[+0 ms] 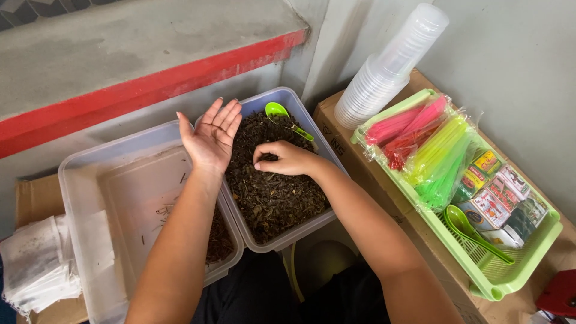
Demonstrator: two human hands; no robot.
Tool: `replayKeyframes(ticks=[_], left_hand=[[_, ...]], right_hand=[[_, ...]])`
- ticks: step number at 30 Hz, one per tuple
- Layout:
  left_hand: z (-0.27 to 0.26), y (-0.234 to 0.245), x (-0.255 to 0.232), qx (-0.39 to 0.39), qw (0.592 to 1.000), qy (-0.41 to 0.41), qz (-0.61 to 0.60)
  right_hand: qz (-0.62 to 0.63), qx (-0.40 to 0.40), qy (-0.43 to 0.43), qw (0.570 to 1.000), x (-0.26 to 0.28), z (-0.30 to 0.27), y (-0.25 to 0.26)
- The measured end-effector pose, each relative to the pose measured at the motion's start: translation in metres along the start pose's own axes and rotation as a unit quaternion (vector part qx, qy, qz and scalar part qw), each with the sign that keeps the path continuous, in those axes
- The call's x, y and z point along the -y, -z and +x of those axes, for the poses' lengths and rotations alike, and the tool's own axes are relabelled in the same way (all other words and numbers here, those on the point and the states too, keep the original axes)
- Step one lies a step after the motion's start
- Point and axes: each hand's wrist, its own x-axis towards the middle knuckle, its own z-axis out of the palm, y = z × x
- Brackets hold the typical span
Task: Manually sorting dried tea leaves by picking out stems and debris and placing them in a separate container.
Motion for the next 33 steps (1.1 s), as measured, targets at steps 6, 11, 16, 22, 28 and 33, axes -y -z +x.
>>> replayKeyframes(ticks=[6,11,16,22,28,33], left_hand=[[0.003,0.004,0.001,0.004,1.000,0.000,0.006],[0.000,0.003,0.002,0.005,1.000,0.002,0.008],[0.003,0.005,0.002,0.006,1.000,0.005,0.009],[0.003,0.005,0.003,0.007,1.000,0.008,0.016],[0.002,0.005,0.003,0.011,1.000,0.007,0.018],[0.001,0.002,0.003,0.013,1.000,0.009,0.027]], right_hand=[[-0.006,-0.108,0.098,0.989,-0.024,0.010,0.002],[-0.023,-0.187,0.146,0.971,-0.031,0.010,0.006],[-0.116,-0.240,0.216,0.939,-0.018,0.008,0.010],[-0.126,-0.227,0.187,0.947,-0.029,0.008,0.010],[-0.174,-0.157,0.143,0.962,-0.010,0.005,0.008],[-0.195,-0.192,0.044,0.961,-0.031,0.010,0.010]])
